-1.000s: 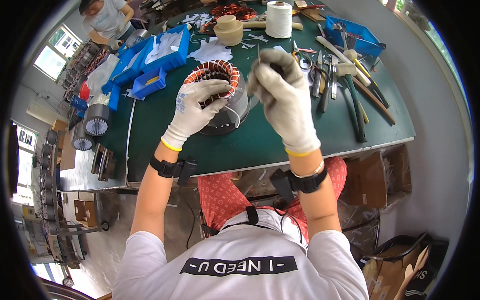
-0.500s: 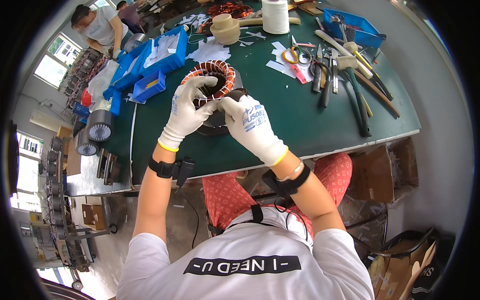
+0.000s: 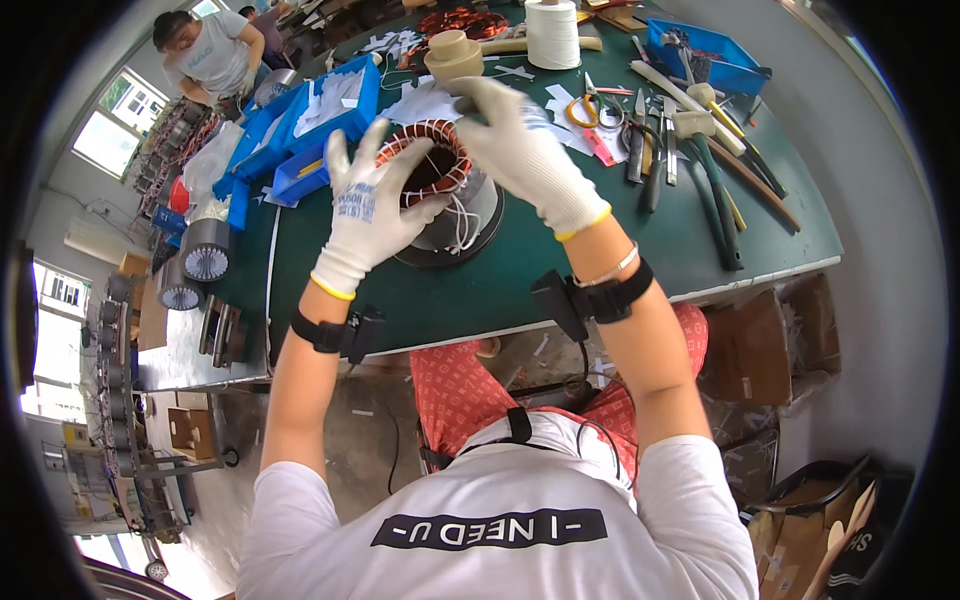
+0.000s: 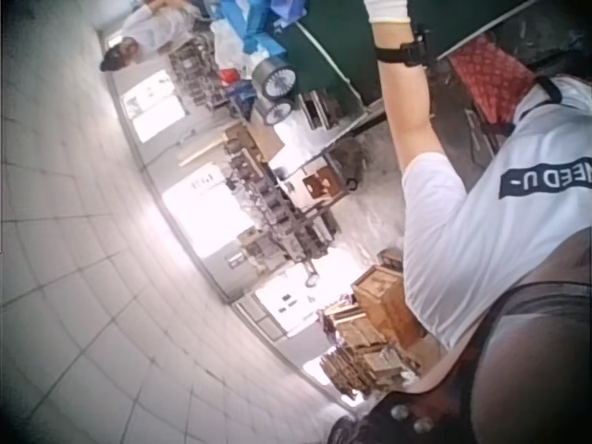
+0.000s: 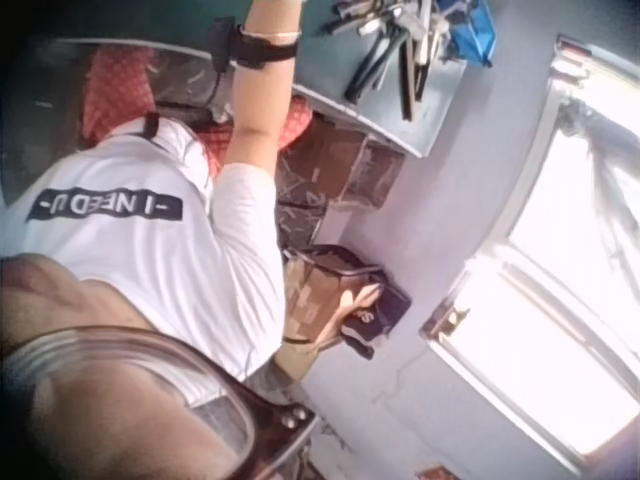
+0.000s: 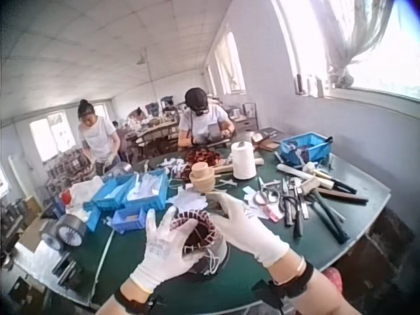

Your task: Wiring and finishing an electric motor stator at a factory workbench.

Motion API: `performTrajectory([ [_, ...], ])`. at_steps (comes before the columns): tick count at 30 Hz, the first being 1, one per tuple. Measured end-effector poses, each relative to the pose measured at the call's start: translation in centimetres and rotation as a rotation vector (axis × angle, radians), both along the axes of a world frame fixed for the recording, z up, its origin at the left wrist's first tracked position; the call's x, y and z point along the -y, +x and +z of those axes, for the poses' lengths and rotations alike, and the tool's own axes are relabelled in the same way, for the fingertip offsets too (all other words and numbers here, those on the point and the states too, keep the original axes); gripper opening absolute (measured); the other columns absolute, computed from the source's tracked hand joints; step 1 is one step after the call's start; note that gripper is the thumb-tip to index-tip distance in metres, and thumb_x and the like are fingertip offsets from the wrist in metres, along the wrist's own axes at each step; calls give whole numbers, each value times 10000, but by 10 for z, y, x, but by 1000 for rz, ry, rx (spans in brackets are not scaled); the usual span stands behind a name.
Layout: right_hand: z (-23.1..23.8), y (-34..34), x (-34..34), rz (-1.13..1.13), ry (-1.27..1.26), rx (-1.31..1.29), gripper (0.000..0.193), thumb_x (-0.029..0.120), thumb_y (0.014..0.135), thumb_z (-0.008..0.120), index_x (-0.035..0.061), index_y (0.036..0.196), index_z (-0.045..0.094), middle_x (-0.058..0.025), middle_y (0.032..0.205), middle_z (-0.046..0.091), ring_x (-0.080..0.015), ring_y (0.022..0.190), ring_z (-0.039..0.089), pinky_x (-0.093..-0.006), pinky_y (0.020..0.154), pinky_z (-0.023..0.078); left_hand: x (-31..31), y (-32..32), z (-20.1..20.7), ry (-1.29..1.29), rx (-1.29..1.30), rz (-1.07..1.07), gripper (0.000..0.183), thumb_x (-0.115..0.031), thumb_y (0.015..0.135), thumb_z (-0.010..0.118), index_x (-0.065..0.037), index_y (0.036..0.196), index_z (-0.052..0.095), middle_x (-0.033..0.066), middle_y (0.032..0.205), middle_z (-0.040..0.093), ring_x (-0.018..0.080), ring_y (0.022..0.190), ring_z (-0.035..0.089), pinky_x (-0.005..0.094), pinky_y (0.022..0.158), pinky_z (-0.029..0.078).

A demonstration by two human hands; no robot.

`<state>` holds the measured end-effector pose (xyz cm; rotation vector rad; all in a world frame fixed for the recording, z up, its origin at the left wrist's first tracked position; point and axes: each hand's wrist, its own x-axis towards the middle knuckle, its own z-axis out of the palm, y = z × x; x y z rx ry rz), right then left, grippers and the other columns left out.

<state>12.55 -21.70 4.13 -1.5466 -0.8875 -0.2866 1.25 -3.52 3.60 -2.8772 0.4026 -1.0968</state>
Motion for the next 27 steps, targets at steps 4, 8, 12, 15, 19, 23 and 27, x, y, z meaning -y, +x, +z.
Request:
performTrajectory([
  [4,8,-11,-15,299,-255,-209,450,121,894,643,-106,1279,588,-227,1037,700,-176,937,678,-329,835,538,6,-5,-4,30,68,76,779,-376,704,842,-107,1382,569,101,1219,705,410,1388,404,646,1120,184],
  [8,5,-7,-8,354,-217,-248,398,157,926,640,-87,1239,618,-165,1057,718,-176,941,677,-320,836,538,11,1,-8,14,99,-5,855,-356,718,839,-119,1462,490,92,1371,627,421,1400,383,662,1139,145],
  [12,-6,-2,-10,430,-221,-383,308,161,940,640,-39,1171,677,-129,1010,738,-184,884,689,-308,808,540,10,0,-8,21,92,-11,871,-321,724,842,-88,1474,466,117,1425,582,411,1378,415,639,1138,175],
  [15,-9,4,-4,236,-226,-102,248,142,902,650,-23,1072,725,-192,983,731,-264,847,715,-348,795,547,13,6,-17,-350,-25,-107,840,-249,745,834,-30,1463,457,150,1239,696,379,1283,511,561,1130,249],
  [19,-9,14,36,136,-466,519,182,167,871,693,149,1038,765,-118,870,717,-287,822,699,-382,757,547,8,10,-20,-370,18,-186,801,-204,737,837,-54,1447,497,47,772,756,317,1085,647,502,1097,350],
  [23,-25,16,44,-127,-811,1012,216,212,840,697,271,1043,743,-12,790,638,-238,792,651,-363,692,518,6,9,-20,-384,-35,-166,770,-208,752,830,-77,1441,512,61,824,766,299,1068,661,489,1103,355],
  [27,-18,12,38,-170,-891,1050,187,222,844,696,252,1023,740,-40,840,652,-237,807,657,-372,696,522,8,7,-21,-422,-29,-167,727,-196,759,837,-27,1402,542,104,789,755,351,1141,606,489,1091,353],
])
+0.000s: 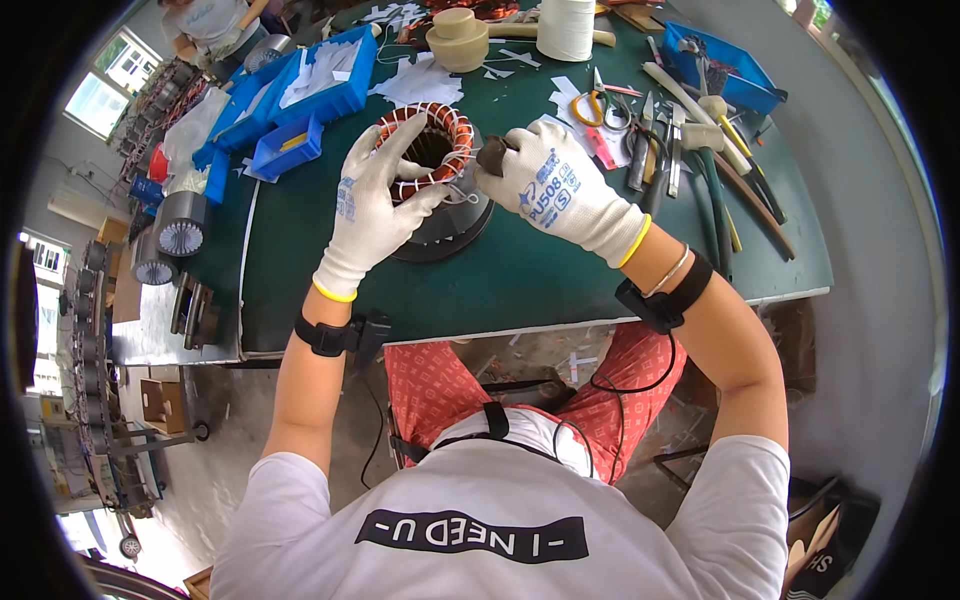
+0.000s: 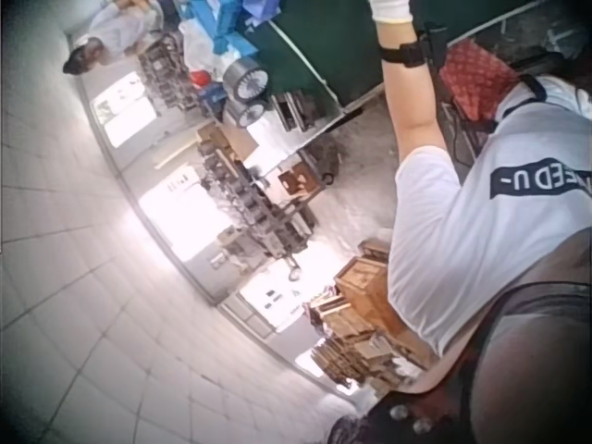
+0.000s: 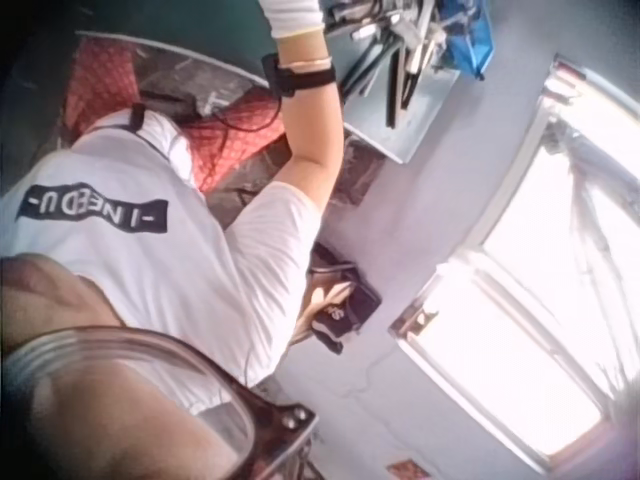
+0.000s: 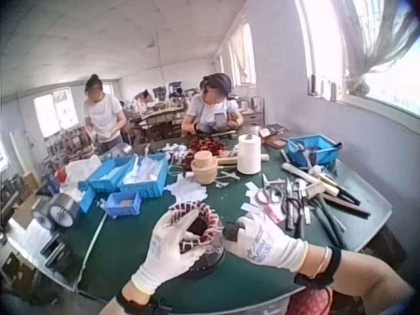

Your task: Wiring and finishing an electric motor stator at a factory workbench.

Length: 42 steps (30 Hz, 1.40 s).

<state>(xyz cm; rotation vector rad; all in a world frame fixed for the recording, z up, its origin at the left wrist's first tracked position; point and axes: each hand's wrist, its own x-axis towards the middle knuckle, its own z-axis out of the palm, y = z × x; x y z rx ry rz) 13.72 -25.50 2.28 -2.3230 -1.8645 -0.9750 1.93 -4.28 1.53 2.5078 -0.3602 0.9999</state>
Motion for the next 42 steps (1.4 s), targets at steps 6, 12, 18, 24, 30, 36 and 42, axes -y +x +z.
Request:
performTrajectory([
  [6,5,4,8,35,33,28,186,202,801,729,186,987,730,-65,813,652,-255,783,661,-377,599,541,0,-2,1,-15,3,-4,699,-179,752,847,-47,1381,572,97,821,764,348,1168,593,472,1053,397],
  [12,-9,2,3,69,35,-50,206,157,804,708,184,1006,738,-71,829,662,-279,792,674,-367,628,546,-2,-1,-2,-18,-5,8,703,-184,747,851,-63,1382,574,97,842,767,339,1206,580,473,1068,387],
  [18,-6,-40,-4,161,423,-1236,350,101,856,760,81,1203,716,-134,1039,713,-306,804,657,-340,782,545,-3,-5,-2,11,-1,35,686,-201,752,842,-80,1375,581,78,846,769,327,1136,633,480,1109,372],
  [24,-9,-81,16,430,715,-1312,133,115,850,769,29,943,730,-119,1037,707,-250,1054,632,-426,956,465,-1,-4,0,-24,-35,0,642,-205,762,836,-84,1349,604,73,825,765,317,1106,656,489,1134,358],
  [30,-67,-121,93,102,-9,-2046,118,111,893,720,4,938,699,-111,864,697,-164,788,667,-374,748,534,-7,-5,-5,-34,15,-55,579,-219,769,829,-100,1301,633,50,814,765,241,925,708,469,1135,349],
  [36,-51,-96,116,-17,35,-1660,170,159,912,707,-7,934,736,-64,791,709,-137,757,647,-312,682,533,-9,1,-4,-7,71,-123,174,-205,767,818,-156,926,770,36,694,695,234,676,653,509,1062,421],
  [42,-94,1,67,-454,299,-945,243,152,857,708,57,1081,712,-169,938,697,-360,906,660,-431,818,526,-8,-4,-10,-61,11,-102,286,-207,780,815,-136,1048,743,32,784,744,228,740,685,480,1092,394],
])
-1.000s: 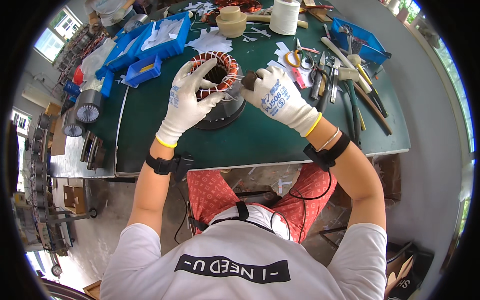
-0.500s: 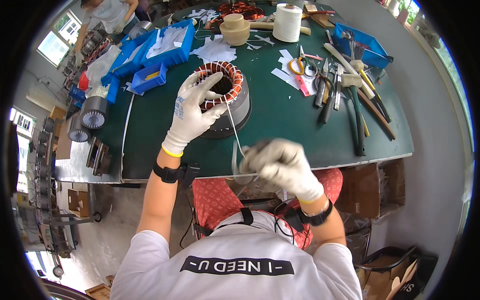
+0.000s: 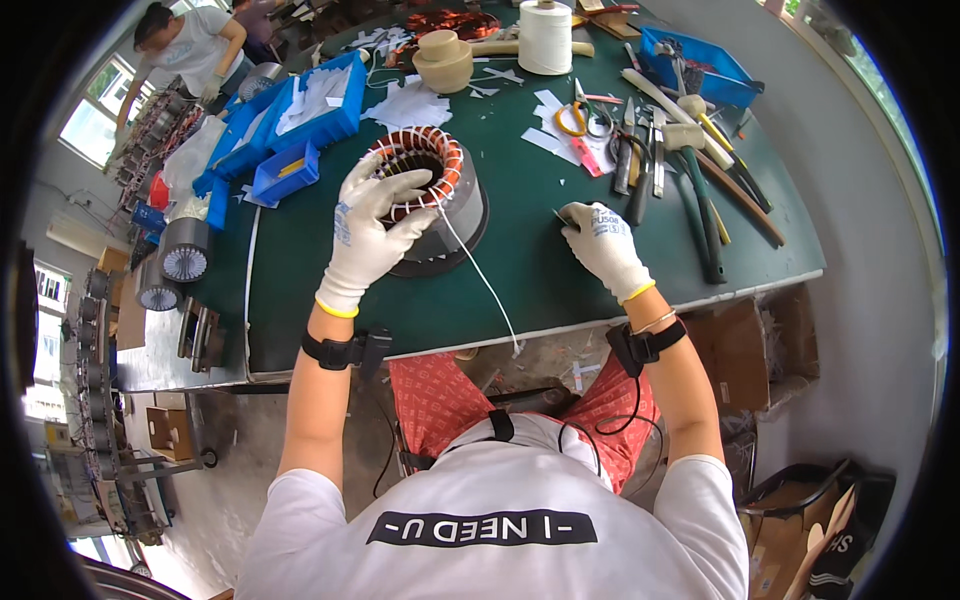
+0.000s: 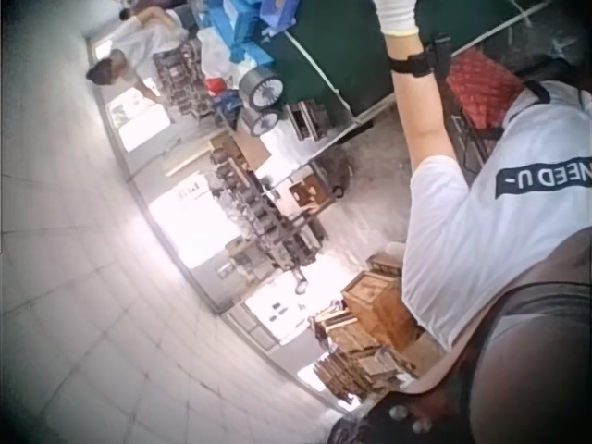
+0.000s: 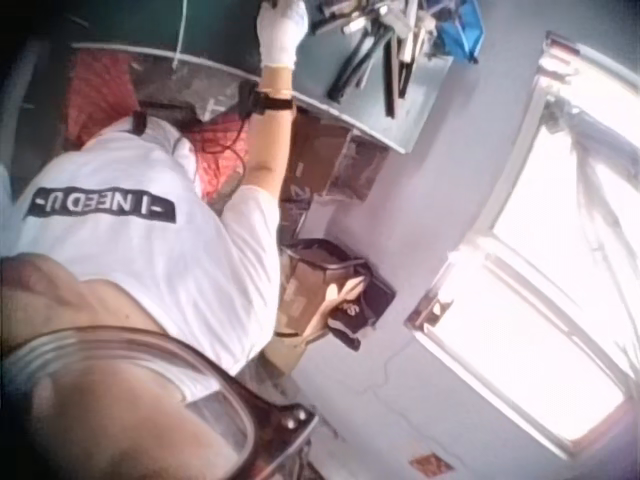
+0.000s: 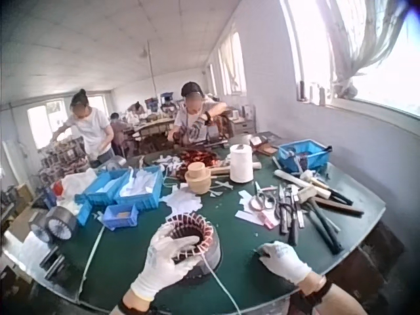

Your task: Wiring and finishing an electric motor stator at a factory workbench.

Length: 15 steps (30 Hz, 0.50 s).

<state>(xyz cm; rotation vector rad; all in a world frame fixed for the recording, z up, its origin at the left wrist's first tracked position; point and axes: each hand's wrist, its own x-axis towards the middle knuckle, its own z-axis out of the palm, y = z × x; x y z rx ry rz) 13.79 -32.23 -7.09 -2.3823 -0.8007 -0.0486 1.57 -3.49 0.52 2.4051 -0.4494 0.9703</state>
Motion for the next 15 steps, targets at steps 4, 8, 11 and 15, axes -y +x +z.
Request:
performTrajectory([
  [4,74,-50,-59,73,454,-198,268,224,845,749,-5,981,723,-180,816,707,-300,742,696,-368,691,540,-1,0,1,95,36,67,527,-236,781,818,-116,1266,652,16,868,771,216,912,705,459,1094,390],
  [8,89,-66,-102,51,485,-240,295,257,866,752,-31,926,733,-150,738,709,-255,668,691,-347,652,531,-4,0,-1,91,27,43,612,-271,786,821,-103,1333,604,25,868,769,230,964,698,452,1073,403],
  [11,99,-61,-103,-10,453,-445,312,268,866,756,-41,896,723,-144,714,699,-208,646,679,-323,638,522,-4,1,2,123,16,78,622,-266,789,822,-86,1340,595,39,872,768,226,937,706,428,1057,410],
  [15,97,-65,-102,71,464,-408,266,217,896,693,-37,823,659,-84,669,645,-116,613,604,-286,606,494,-4,0,2,141,53,44,663,-272,778,835,-92,1362,577,33,865,769,243,919,707,424,1043,413],
])
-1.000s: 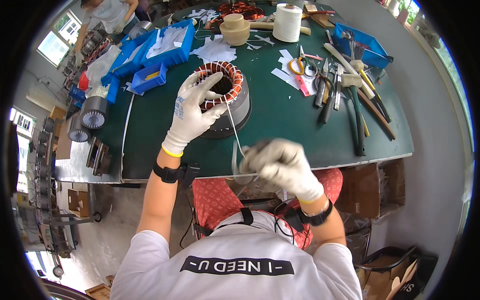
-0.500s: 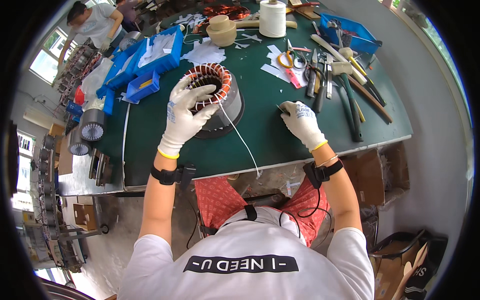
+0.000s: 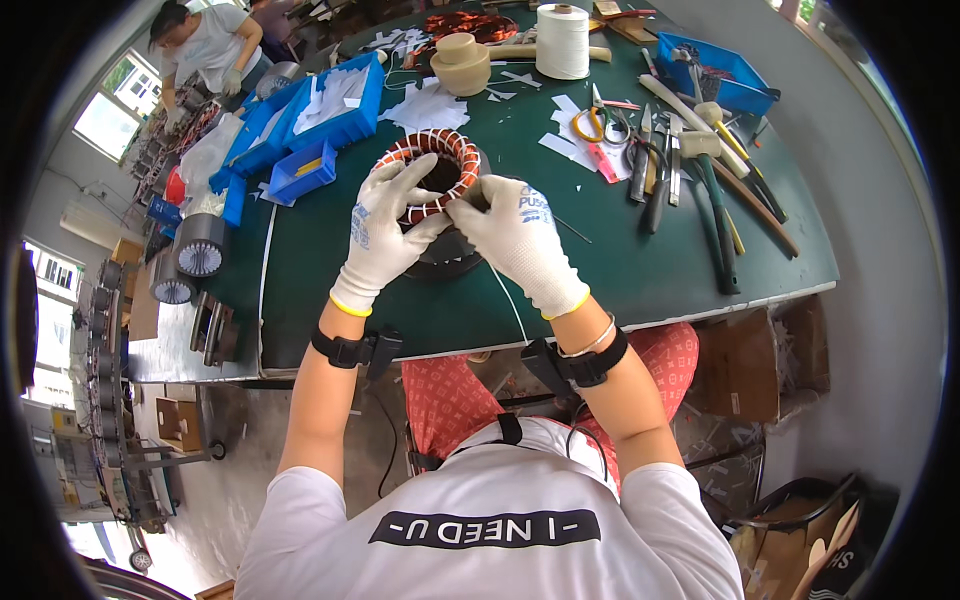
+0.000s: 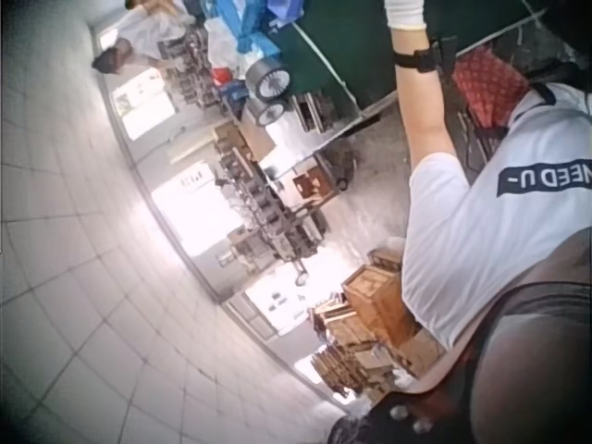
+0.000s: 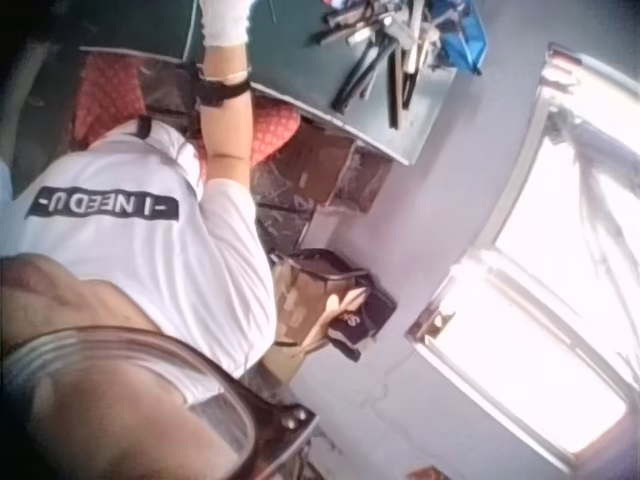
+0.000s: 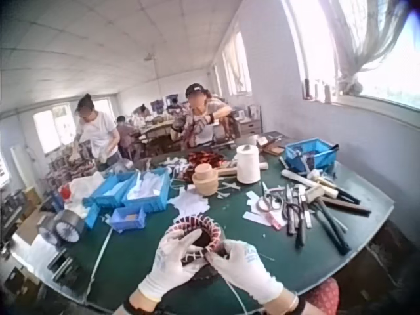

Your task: Wiring and finishing an electric motor stator at a factory workbench.

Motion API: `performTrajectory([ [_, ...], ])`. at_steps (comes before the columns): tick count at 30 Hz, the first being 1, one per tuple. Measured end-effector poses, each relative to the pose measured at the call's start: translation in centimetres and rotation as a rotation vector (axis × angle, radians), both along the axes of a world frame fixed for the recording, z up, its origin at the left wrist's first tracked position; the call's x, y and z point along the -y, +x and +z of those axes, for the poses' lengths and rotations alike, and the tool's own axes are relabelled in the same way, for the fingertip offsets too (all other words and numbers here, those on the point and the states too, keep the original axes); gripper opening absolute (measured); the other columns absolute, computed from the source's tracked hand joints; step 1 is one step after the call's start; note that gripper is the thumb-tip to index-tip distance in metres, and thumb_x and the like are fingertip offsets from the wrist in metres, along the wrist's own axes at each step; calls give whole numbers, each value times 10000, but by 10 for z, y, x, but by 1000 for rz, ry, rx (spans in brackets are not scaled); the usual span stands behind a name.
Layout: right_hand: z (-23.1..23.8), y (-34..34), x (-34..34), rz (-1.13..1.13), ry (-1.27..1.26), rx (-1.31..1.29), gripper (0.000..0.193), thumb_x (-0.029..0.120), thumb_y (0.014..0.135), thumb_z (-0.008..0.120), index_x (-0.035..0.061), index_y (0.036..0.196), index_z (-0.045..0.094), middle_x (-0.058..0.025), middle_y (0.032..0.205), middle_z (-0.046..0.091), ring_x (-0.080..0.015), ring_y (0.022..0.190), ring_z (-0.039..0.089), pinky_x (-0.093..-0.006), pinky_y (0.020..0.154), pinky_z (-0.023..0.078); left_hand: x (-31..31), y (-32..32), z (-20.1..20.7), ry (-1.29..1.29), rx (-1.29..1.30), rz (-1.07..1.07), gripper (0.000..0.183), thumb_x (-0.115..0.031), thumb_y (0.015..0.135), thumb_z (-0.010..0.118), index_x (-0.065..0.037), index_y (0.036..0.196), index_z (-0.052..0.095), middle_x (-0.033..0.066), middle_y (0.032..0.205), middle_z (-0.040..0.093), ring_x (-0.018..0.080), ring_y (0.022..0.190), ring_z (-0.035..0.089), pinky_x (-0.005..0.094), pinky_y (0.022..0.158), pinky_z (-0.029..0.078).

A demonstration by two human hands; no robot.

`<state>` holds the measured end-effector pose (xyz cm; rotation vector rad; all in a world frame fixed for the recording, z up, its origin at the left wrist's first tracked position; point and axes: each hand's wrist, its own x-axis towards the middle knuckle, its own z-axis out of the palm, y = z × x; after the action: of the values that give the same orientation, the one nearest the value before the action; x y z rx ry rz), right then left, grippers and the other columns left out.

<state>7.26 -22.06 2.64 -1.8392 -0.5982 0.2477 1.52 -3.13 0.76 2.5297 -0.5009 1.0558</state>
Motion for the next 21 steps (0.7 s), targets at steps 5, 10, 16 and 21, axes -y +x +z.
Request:
performTrajectory([
  [5,-7,1,22,350,384,-457,143,176,953,587,54,989,652,34,783,574,-43,647,490,-219,568,416,-2,-3,0,-65,-76,16,664,-260,791,837,-65,1365,568,50,929,779,280,1157,630,440,1067,395],
  [10,-17,-14,27,309,87,-258,218,119,1008,516,11,1072,695,19,774,587,-69,647,503,-258,593,444,-3,3,-1,25,-5,-33,349,-316,789,820,-139,1078,735,20,747,712,230,789,686,410,974,463],
  [16,-20,19,1,711,813,-603,206,206,1029,554,36,1029,670,12,753,570,-73,669,513,-243,575,411,-1,6,-5,-5,59,-60,231,-206,750,817,-160,967,751,14,758,689,236,678,615,378,714,446],
  [21,-70,-20,11,451,646,-140,300,265,1043,525,-4,990,647,-49,869,630,-148,709,558,-294,606,458,-2,4,2,65,111,-93,246,-223,752,832,-149,966,738,-2,855,736,234,725,651,379,736,471],
])
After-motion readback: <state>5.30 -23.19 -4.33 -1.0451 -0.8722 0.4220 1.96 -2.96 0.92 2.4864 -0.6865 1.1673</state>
